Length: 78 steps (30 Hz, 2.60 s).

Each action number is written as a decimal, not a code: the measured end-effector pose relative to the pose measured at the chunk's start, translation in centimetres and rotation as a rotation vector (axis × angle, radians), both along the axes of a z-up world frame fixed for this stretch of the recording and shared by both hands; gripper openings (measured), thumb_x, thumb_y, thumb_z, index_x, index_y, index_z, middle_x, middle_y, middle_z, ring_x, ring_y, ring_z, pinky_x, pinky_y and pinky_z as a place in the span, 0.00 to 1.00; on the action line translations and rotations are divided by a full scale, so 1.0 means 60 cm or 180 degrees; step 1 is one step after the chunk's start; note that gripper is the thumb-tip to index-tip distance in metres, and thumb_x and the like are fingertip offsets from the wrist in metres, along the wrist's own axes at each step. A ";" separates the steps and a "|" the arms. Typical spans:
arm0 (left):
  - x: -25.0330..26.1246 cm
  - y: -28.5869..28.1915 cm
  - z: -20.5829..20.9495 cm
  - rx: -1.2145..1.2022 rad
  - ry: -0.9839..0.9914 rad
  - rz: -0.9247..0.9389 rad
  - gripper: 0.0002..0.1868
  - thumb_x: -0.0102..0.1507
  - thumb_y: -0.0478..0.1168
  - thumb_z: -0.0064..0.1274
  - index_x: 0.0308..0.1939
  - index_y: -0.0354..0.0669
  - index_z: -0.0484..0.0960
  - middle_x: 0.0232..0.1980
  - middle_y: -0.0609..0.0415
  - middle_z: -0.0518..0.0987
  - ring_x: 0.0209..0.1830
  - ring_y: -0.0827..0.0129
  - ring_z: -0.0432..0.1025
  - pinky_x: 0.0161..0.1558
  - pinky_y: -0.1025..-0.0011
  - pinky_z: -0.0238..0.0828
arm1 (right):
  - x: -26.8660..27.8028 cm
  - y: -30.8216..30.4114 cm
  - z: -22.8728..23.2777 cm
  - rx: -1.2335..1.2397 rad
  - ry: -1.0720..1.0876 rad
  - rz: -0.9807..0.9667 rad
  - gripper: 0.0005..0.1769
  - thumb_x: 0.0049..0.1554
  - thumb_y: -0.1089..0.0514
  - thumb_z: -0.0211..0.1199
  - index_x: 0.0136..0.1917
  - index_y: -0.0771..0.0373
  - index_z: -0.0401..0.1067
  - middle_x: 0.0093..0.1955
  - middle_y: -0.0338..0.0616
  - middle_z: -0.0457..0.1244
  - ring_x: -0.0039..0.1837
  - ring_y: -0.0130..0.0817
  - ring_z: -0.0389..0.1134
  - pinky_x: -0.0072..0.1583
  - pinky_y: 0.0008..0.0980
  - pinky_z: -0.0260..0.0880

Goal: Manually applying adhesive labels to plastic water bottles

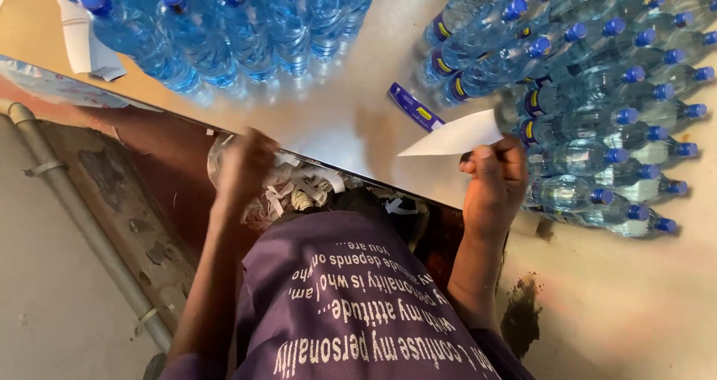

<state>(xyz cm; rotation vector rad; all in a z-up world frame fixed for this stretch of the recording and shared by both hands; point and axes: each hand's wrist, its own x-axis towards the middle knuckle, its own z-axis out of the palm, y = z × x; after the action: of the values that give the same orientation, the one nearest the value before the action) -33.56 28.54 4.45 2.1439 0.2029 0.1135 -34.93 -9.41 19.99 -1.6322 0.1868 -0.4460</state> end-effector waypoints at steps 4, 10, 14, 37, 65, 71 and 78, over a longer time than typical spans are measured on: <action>0.007 -0.068 0.055 0.0560 0.0399 -0.1823 0.26 0.66 0.49 0.65 0.62 0.37 0.82 0.60 0.30 0.83 0.60 0.29 0.79 0.58 0.34 0.76 | 0.005 0.021 0.005 -0.0956 0.0439 0.0695 0.06 0.68 0.59 0.67 0.51 0.63 0.75 0.36 0.40 0.59 0.44 0.27 0.62 0.51 0.33 0.69; 0.048 -0.176 0.246 -0.1954 -0.0673 -0.2056 0.14 0.71 0.48 0.65 0.59 0.52 0.87 0.50 0.56 0.85 0.57 0.55 0.81 0.66 0.55 0.75 | 0.011 0.074 0.056 -0.1631 0.0185 0.1525 0.06 0.69 0.60 0.70 0.53 0.66 0.81 0.41 0.52 0.67 0.45 0.46 0.72 0.51 0.44 0.73; 0.034 -0.210 0.262 -0.2563 -0.0122 -0.1683 0.10 0.71 0.42 0.66 0.55 0.46 0.89 0.34 0.65 0.76 0.39 0.75 0.76 0.50 0.69 0.77 | -0.003 0.099 0.059 -0.1389 0.0159 0.1294 0.09 0.72 0.59 0.66 0.53 0.68 0.78 0.41 0.53 0.69 0.48 0.44 0.76 0.51 0.43 0.76; 0.051 -0.072 0.229 -0.2733 -0.1578 0.0520 0.13 0.73 0.38 0.68 0.53 0.35 0.80 0.49 0.50 0.80 0.47 0.75 0.75 0.49 0.76 0.74 | -0.054 0.086 -0.461 -0.2568 0.1797 0.1589 0.17 0.71 0.48 0.61 0.51 0.62 0.82 0.45 0.60 0.73 0.54 0.66 0.76 0.56 0.59 0.75; 0.018 -0.134 0.236 -0.2925 -0.0078 -0.0847 0.23 0.63 0.35 0.75 0.57 0.39 0.78 0.49 0.48 0.79 0.28 0.68 0.77 0.29 0.75 0.81 | 0.075 0.145 -0.075 0.0098 -0.0059 0.1892 0.10 0.69 0.59 0.70 0.56 0.70 0.75 0.51 0.48 0.66 0.52 0.29 0.67 0.57 0.36 0.69; 0.023 -0.185 0.226 -0.1895 -0.1138 -0.0521 0.08 0.70 0.32 0.67 0.52 0.40 0.89 0.50 0.49 0.86 0.51 0.55 0.88 0.45 0.68 0.88 | 0.059 0.149 -0.037 -0.0440 -0.0286 0.1525 0.12 0.71 0.56 0.67 0.58 0.70 0.76 0.54 0.48 0.66 0.57 0.32 0.69 0.60 0.35 0.70; 0.011 -0.205 0.260 -0.1084 -0.1569 -0.0489 0.07 0.69 0.26 0.62 0.50 0.37 0.88 0.48 0.45 0.87 0.46 0.52 0.87 0.42 0.66 0.89 | 0.044 0.159 -0.023 -0.0802 -0.0537 0.1178 0.11 0.72 0.56 0.66 0.58 0.66 0.78 0.52 0.45 0.64 0.52 0.31 0.66 0.54 0.34 0.68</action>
<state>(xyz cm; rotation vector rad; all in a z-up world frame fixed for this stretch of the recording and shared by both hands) -32.89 16.26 20.05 1.7246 -0.2165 0.4757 -32.27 0.12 18.62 -1.8164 -0.3060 -0.3281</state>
